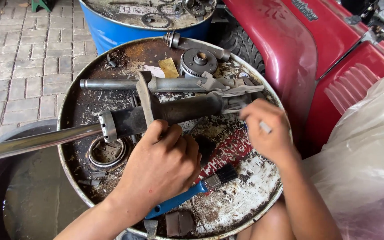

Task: The person uses a small brush to scrub a metal component resting on a barrel lid. They rotate the part to access different areas and continue scrubbing the surface and edges.

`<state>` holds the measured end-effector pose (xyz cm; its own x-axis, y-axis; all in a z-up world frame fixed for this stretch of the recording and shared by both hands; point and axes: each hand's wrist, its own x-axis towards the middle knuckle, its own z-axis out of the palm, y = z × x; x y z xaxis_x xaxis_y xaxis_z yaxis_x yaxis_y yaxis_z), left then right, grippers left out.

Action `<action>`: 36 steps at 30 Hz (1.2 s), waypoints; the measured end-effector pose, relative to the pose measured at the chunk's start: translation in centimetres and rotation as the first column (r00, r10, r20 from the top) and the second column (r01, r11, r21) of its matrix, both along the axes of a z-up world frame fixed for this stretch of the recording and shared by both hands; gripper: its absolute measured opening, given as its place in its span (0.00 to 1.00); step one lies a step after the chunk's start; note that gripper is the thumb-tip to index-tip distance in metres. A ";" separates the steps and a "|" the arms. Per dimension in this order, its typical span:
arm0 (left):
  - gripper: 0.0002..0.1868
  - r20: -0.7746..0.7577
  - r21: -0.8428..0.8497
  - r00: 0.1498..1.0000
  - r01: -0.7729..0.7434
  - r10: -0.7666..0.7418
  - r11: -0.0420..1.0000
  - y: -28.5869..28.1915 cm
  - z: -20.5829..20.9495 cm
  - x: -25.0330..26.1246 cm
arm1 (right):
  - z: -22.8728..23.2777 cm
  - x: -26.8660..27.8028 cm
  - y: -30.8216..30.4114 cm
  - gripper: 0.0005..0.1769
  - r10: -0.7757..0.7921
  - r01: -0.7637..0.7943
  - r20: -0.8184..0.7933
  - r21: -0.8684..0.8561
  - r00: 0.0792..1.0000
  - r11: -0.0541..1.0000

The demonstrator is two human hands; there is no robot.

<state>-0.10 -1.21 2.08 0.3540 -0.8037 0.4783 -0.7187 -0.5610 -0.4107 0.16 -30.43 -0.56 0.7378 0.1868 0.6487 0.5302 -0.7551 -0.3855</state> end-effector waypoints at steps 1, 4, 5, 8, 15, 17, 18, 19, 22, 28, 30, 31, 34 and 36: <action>0.21 0.001 -0.016 1.000 0.008 -0.008 1.000 -0.1 0.0 0.0 | 0.0 -0.2 1.1 0.14 0.093 -0.094 -0.026 -0.039 0.995 0.995; 0.21 -0.001 -0.019 1.000 0.022 -0.022 1.000 -0.1 0.0 0.0 | 0.1 0.1 1.3 0.13 0.183 -0.184 -0.051 -0.028 0.982 0.982; 0.21 -0.006 -0.012 1.000 0.022 -0.022 1.000 0.0 0.0 0.0 | 0.1 0.3 0.9 0.13 0.187 -0.187 -0.048 0.013 0.981 0.982; 0.20 0.007 -0.013 1.000 0.017 -0.017 1.000 0.1 -0.3 -0.1 | 2.0 -0.9 1.2 0.15 0.096 -0.084 -0.096 0.120 0.991 0.989; 0.18 0.073 -0.049 0.997 0.018 -0.015 0.999 0.6 -0.2 0.1 | 2.1 -1.4 0.1 0.14 -0.178 0.181 -0.124 0.013 0.976 0.983; 0.18 0.080 -0.055 0.997 0.022 -0.018 0.998 0.6 -0.1 0.1 | 2.2 -1.4 1.9 0.15 0.030 -0.029 0.017 -0.052 0.999 0.998; 0.18 0.083 -0.058 0.996 0.027 -0.022 0.998 0.6 -0.1 0.1 | 2.4 -1.5 2.6 0.15 0.026 -0.024 0.020 -0.055 0.999 0.998; 0.19 0.075 -0.061 0.997 0.022 -0.017 0.998 0.5 -0.1 0.1 | 2.6 -1.6 3.3 0.15 0.072 -0.071 0.002 -0.095 0.997 0.993; 0.20 0.063 -0.081 0.997 0.038 -0.033 0.996 0.6 0.1 -0.2 | 3.2 -1.8 3.1 0.14 0.058 -0.060 -0.019 -0.075 0.998 0.995; 0.21 0.065 -0.104 0.997 0.036 -0.029 0.994 0.2 -0.1 0.2 | 1.6 -1.4 2.1 0.14 0.056 -0.055 0.005 -0.095 0.998 0.994; 0.22 0.062 -0.104 0.998 0.021 -0.015 0.994 0.3 0.0 0.1 | 1.7 -1.4 2.7 0.13 0.117 -0.116 -0.003 -0.111 0.993 0.987; 0.21 0.062 -0.096 0.998 0.015 -0.009 0.995 0.3 0.1 0.0 | 1.4 -1.0 1.7 0.13 0.142 -0.140 0.019 -0.087 0.990 0.986; 0.21 0.066 -0.060 0.998 -0.005 0.009 0.998 0.4 -0.1 -0.1 | 1.5 -1.1 0.7 0.14 0.055 -0.055 0.016 -0.028 0.998 0.998; 0.22 0.079 -0.044 0.996 -0.028 0.032 0.999 0.4 -0.2 0.0 | 1.6 -1.1 1.1 0.14 -0.047 0.047 -0.006 -0.010 0.999 0.999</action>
<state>-0.15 -0.81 1.93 0.3369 -0.7714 0.5399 -0.6673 -0.6002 -0.4411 -0.94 -29.30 1.01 0.7498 0.1586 0.6423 0.4918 -0.7830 -0.3808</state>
